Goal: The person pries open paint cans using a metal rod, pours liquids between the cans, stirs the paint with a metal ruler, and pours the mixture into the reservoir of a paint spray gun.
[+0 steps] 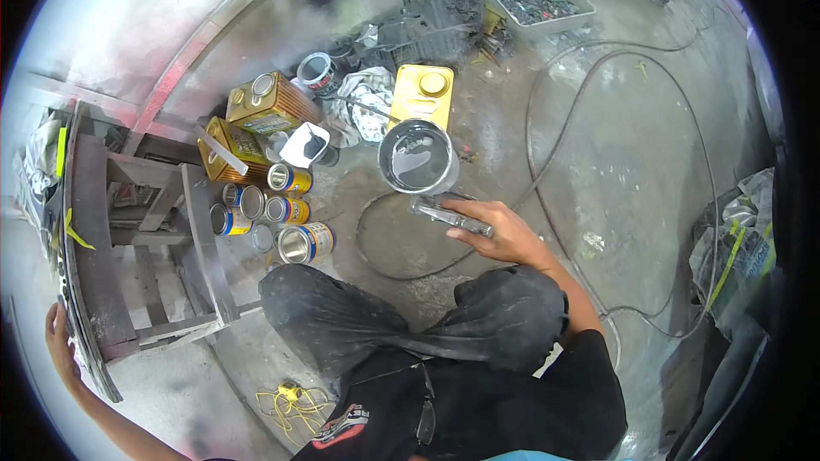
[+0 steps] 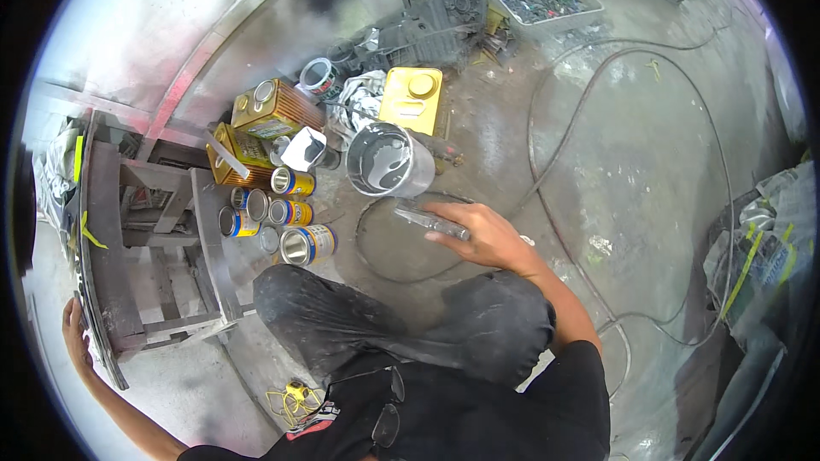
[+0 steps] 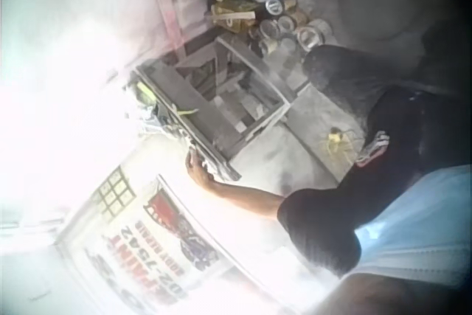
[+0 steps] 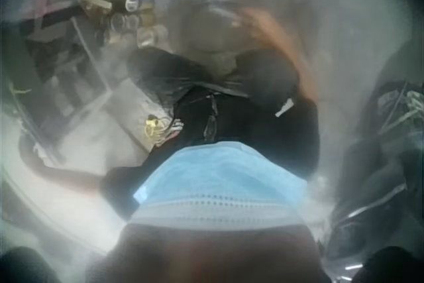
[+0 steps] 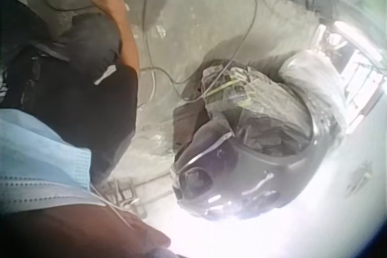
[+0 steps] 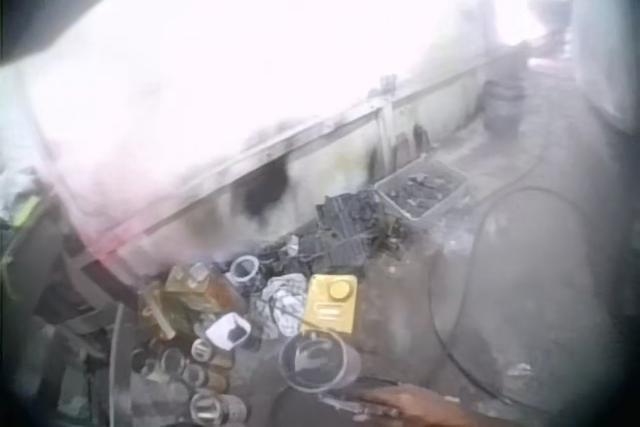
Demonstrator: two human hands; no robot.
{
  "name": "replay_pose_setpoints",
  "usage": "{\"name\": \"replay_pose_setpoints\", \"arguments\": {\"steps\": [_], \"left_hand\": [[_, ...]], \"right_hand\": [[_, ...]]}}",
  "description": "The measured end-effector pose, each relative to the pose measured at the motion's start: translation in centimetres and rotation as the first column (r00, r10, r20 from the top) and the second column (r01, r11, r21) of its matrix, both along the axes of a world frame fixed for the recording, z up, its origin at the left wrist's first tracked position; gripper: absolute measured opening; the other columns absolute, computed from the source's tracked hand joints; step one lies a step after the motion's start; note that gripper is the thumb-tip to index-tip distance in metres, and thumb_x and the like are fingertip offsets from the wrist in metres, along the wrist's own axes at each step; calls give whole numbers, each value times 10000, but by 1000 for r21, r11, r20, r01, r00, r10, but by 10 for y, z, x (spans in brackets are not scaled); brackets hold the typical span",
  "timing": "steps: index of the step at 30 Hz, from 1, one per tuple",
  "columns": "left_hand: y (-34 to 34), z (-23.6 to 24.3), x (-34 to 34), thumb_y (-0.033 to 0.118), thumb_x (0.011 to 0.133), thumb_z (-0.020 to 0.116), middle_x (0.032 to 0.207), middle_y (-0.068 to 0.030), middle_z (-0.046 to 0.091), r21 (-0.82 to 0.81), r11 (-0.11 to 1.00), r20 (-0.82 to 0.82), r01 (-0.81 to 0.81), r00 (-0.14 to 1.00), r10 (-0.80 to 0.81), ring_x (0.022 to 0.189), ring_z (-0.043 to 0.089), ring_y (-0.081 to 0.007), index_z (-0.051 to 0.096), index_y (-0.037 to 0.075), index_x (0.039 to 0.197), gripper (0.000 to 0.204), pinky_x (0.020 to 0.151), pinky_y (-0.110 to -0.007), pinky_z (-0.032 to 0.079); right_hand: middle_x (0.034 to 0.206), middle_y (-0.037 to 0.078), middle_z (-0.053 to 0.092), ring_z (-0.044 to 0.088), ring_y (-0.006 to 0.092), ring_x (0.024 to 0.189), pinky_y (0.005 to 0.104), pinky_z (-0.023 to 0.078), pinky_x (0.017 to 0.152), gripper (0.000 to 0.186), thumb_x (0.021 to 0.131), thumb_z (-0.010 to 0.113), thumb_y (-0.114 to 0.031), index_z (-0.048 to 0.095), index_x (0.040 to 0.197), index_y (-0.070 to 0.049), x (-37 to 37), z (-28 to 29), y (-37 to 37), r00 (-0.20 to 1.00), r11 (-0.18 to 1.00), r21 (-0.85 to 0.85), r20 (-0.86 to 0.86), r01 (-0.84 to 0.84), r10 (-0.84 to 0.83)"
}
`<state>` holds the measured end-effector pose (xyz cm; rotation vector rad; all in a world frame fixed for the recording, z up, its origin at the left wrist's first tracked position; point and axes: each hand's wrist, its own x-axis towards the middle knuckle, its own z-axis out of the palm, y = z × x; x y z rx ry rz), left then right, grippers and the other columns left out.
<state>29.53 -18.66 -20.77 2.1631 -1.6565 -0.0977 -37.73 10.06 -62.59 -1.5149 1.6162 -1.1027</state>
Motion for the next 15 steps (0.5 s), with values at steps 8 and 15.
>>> {"name": "replay_pose_setpoints", "arguments": {"steps": [8,15], "left_hand": [[88,-81,-275,264,828,838,1557,-148,500,-307,517,-25,799,537,-844,1419,488,-275,458,39,1550,846,1201,-423,357],[81,-204,-489,197,636,967,1427,-103,610,-59,-62,-146,996,-70,-987,1296,588,-259,633,128,1426,861,1078,-396,478]], "right_hand": [[1210,224,717,685,421,1082,468,542,918,472,948,746,-292,652,1325,-24,15,7,-16,999,998,-47,3,-44,44],[1187,213,721,682,422,1062,482,542,894,463,945,738,-297,651,1315,-34,10,6,-5,998,999,25,-50,-26,27]]}}
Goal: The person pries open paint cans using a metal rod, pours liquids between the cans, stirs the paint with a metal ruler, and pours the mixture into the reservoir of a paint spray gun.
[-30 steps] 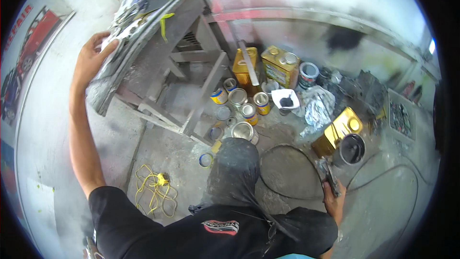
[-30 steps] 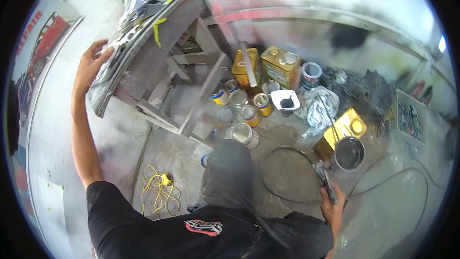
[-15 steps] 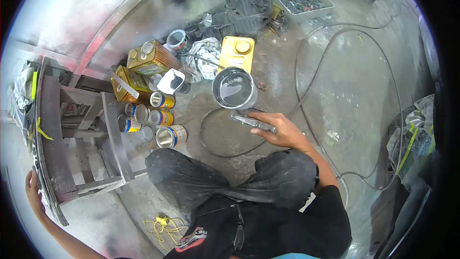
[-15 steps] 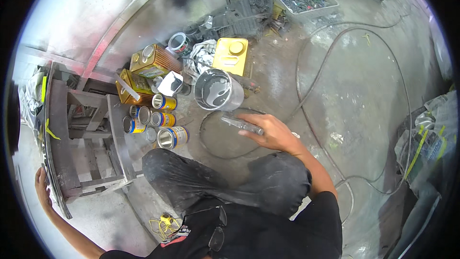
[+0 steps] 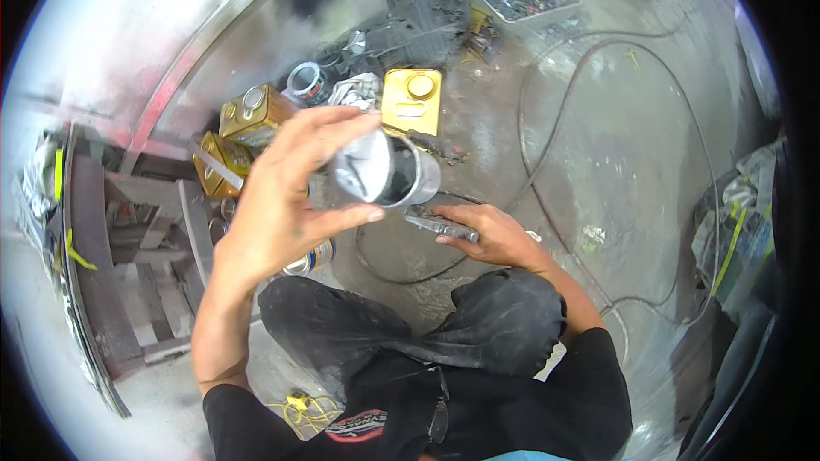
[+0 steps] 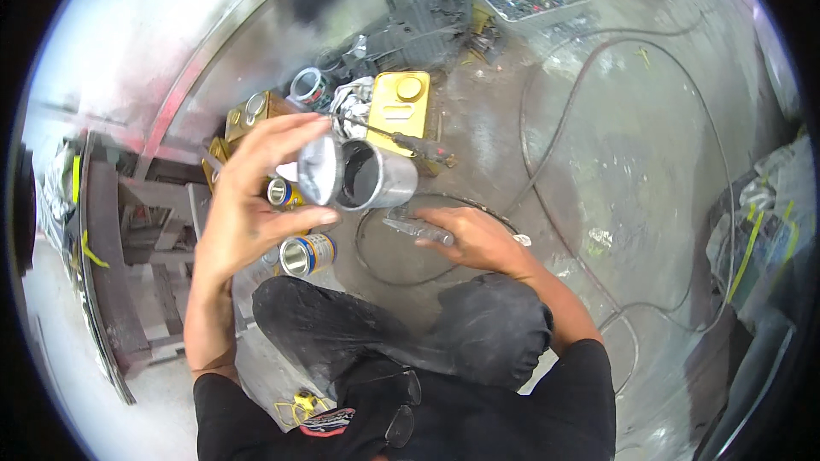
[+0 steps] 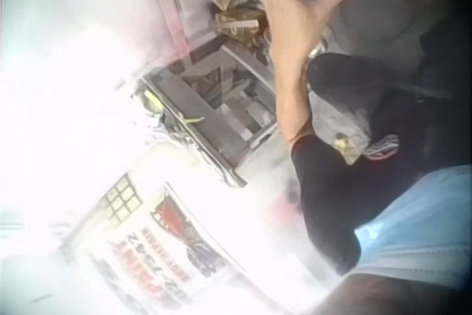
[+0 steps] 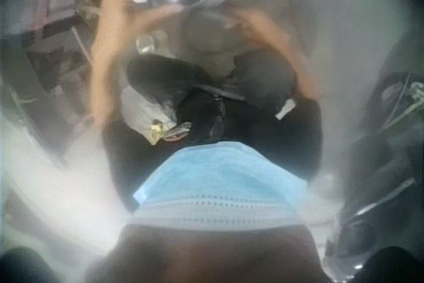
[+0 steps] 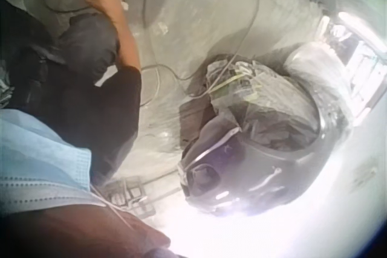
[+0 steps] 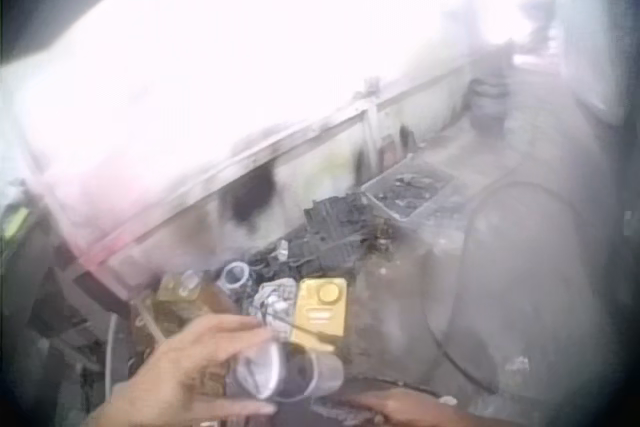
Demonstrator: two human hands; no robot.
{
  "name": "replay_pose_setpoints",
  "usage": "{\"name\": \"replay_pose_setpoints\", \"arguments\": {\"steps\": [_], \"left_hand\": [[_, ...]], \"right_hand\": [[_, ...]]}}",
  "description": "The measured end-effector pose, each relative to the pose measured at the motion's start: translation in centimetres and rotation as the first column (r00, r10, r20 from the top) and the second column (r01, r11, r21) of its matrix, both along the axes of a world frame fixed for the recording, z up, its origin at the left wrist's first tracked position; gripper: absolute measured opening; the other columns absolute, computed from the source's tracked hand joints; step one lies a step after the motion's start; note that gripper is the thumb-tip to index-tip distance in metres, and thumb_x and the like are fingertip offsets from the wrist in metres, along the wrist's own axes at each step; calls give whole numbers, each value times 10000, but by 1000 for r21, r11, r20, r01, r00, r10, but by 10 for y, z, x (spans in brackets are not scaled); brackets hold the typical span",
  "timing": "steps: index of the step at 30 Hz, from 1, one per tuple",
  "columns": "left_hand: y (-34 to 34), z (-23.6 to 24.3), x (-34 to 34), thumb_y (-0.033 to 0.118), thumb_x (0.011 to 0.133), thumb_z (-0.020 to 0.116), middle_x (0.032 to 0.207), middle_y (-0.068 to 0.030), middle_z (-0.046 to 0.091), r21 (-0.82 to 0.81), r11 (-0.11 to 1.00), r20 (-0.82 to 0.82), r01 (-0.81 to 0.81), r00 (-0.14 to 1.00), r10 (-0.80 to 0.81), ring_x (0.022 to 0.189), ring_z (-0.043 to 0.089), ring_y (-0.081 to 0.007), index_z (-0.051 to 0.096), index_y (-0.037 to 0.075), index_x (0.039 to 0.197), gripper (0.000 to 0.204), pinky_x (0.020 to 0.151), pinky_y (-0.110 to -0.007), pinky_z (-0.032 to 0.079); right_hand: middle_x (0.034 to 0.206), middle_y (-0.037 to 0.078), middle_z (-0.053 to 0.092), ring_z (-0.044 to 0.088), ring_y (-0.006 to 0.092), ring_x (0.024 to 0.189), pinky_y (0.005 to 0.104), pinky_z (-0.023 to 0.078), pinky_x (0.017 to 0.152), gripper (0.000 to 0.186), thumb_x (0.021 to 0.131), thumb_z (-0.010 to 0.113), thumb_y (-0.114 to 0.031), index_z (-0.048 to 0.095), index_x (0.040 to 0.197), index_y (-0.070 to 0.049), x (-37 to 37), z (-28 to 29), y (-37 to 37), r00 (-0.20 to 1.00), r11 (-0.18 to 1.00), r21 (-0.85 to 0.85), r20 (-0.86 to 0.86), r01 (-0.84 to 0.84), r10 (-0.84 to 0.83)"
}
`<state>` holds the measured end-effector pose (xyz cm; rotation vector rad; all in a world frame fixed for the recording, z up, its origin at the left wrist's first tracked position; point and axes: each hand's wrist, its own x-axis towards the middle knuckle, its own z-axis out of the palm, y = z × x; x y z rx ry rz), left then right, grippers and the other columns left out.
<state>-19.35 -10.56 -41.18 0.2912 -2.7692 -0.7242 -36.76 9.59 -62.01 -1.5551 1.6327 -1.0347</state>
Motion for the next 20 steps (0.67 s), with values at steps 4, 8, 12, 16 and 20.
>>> {"name": "replay_pose_setpoints", "arguments": {"steps": [4,8,12,16,20], "left_hand": [[-1,-26,-25,179,672,936,1420,-159,579,-6,997,176,70,982,-68,1302,573,-368,607,165,1435,831,1082,-456,494],[-1,-24,-31,189,669,939,1429,-162,574,11,996,202,93,975,-93,1303,576,-371,610,167,1430,830,1084,-456,495],[-2,-29,-27,187,668,940,1443,-158,571,35,994,221,105,969,-110,1298,585,-366,617,165,1422,821,1068,-452,512],[-5,-36,-25,196,685,934,1450,-151,569,42,992,224,115,967,-122,1286,592,-369,618,166,1421,801,1053,-452,525],[-12,-40,-28,211,699,928,1485,-154,547,12,985,254,172,952,-170,1303,586,-366,606,173,1435,804,1056,-441,526]], "right_hand": [[1173,211,718,673,433,1028,502,535,866,456,939,731,-287,645,1313,-41,1,4,5,1000,1000,-9,-17,-19,19],[1173,210,717,673,432,1031,506,533,866,454,939,726,-283,643,1314,-41,-1,4,9,1000,999,44,-24,-5,6],[1150,209,722,676,429,1031,509,533,862,456,937,727,-291,644,1310,-42,-2,-1,9,1000,1000,0,-2,5,-5],[1123,210,728,687,429,1000,506,541,839,466,929,736,-296,645,1312,-47,-3,1,7,1000,1000,14,7,7,-8],[1132,221,727,695,419,1002,498,547,846,468,923,740,-289,649,1326,-68,-3,2,10,998,999,33,-45,37,-35]]}}
